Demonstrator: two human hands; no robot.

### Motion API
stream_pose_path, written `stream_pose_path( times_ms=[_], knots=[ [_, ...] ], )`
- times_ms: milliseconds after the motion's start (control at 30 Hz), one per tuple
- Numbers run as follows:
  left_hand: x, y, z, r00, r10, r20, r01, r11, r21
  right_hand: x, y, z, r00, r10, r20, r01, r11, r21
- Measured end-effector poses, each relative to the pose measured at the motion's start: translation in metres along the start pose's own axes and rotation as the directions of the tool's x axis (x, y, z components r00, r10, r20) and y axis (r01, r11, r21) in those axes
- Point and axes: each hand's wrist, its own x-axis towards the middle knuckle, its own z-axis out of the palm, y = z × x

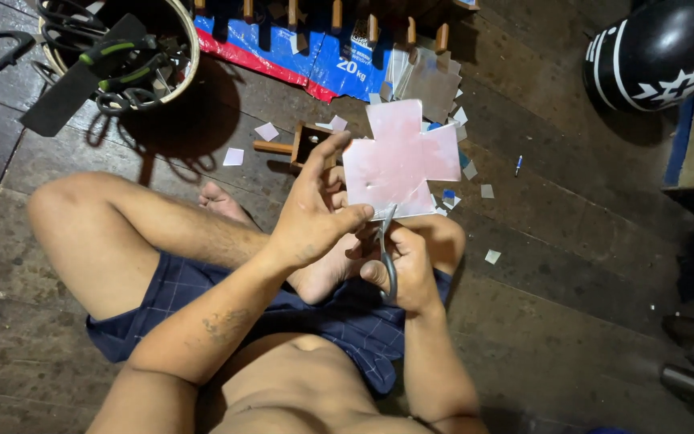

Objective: The person marks a thin reflective sheet with a pen and then uses scissors to cut out a precise cross shape while sitting on the floor of a workshop.

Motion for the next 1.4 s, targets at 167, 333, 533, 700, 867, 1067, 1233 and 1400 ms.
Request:
stream_pose_path(
  times_ms=[167,333,533,700,867,1067,1233,1400],
  knots=[
    [0.000,0.003,-0.001,0.999,-0.039,-0.002,0.039,0.999,-0.020,-0.003,0.003,0.001,1.000,-0.007,0.004,0.007,0.999,-0.036],
    [-0.004,0.013,0.003,1.000,0.030,-0.001,-0.030,0.998,0.055,-0.002,0.012,0.000,1.000,-0.016,-0.013,0.016,1.000,-0.024],
    [-0.008,0.017,0.010,0.996,0.085,-0.023,-0.081,0.987,0.139,-0.002,0.011,-0.002,1.000,-0.027,-0.009,0.027,0.999,-0.021],
    [-0.010,0.017,0.014,0.995,0.093,-0.038,-0.088,0.990,0.113,0.003,0.001,0.002,0.999,-0.037,0.019,0.037,0.999,0.006],
    [-0.010,0.014,0.013,0.993,0.111,-0.043,-0.103,0.982,0.159,0.009,-0.006,0.001,0.993,-0.080,0.086,0.084,0.996,-0.036],
    [-0.014,0.024,0.013,0.991,0.131,-0.029,-0.119,0.959,0.258,0.014,-0.024,0.000,0.992,-0.041,0.117,0.045,0.998,-0.033],
    [-0.017,0.035,0.016,0.988,0.151,-0.030,-0.137,0.952,0.275,0.020,-0.034,0.007,0.983,-0.061,0.174,0.065,0.998,-0.021],
    [-0.017,0.032,0.014,0.986,0.165,-0.031,-0.148,0.941,0.305,0.021,-0.033,0.008,0.981,-0.066,0.185,0.069,0.998,-0.011]
  ],
)
